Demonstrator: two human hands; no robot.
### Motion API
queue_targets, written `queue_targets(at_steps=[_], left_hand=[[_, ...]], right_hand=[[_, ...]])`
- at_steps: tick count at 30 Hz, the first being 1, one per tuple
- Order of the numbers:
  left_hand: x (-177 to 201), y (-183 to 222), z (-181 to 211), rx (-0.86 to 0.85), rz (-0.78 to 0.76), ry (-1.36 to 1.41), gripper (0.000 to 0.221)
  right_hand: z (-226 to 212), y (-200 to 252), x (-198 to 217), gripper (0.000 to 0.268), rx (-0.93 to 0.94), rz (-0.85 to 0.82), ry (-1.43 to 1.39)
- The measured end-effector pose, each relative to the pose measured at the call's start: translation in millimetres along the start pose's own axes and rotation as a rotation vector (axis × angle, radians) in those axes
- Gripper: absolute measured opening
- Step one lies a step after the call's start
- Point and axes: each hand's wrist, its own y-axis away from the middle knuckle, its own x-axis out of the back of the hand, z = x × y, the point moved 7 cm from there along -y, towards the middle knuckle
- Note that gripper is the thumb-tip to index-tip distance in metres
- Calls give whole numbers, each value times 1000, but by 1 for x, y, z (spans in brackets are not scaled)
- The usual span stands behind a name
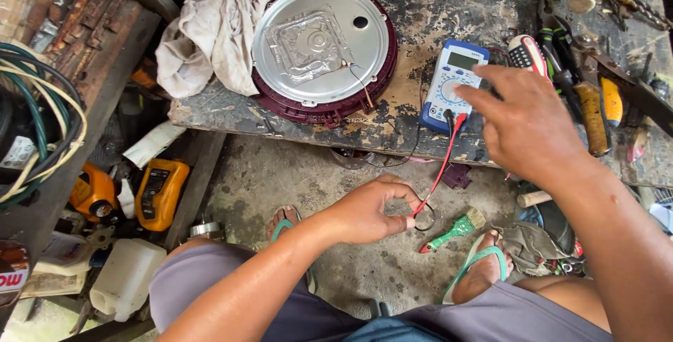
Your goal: Using a digital multimeter to test electrical connections and components on a rice cooker heating element.
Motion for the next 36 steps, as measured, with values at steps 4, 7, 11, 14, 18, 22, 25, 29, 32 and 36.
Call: queue_targets(at_steps=[4,7,11,14,18,22,25,29,32,36], left_hand=[[8,4,22,25,117,35,12],[4,2,31,-193,157,170,9],[-2,13,56,-286,66,354,10],[0,12,52,-256,57,738,8],[17,11,41,-172,230,863,8],[26,11,23,22,365,773,10],[26,14,12,111,414,697,13],[30,32,29,332,352,388,25],[36,50,88,-366,662,-409,44],[-4,39,104,-438,269,-93,49]], right_hand=[[-2,27,23,19,-260,60,-197],[-36,49,0,33,-566,-800,-311],[-76,88,-61,56,-228,-734,-597],[-121,92,-62,49,-206,-760,-1173],[-122,131,-106,14,-300,-868,-1401],[-66,170,-135,21,-543,-1057,-1223],[-18,180,-129,9,-627,-1137,-527],[-15,170,-93,18,-610,-1148,-310],[-51,142,-57,32,-425,-974,-353],[-115,105,-17,20,-91,-822,-398]])
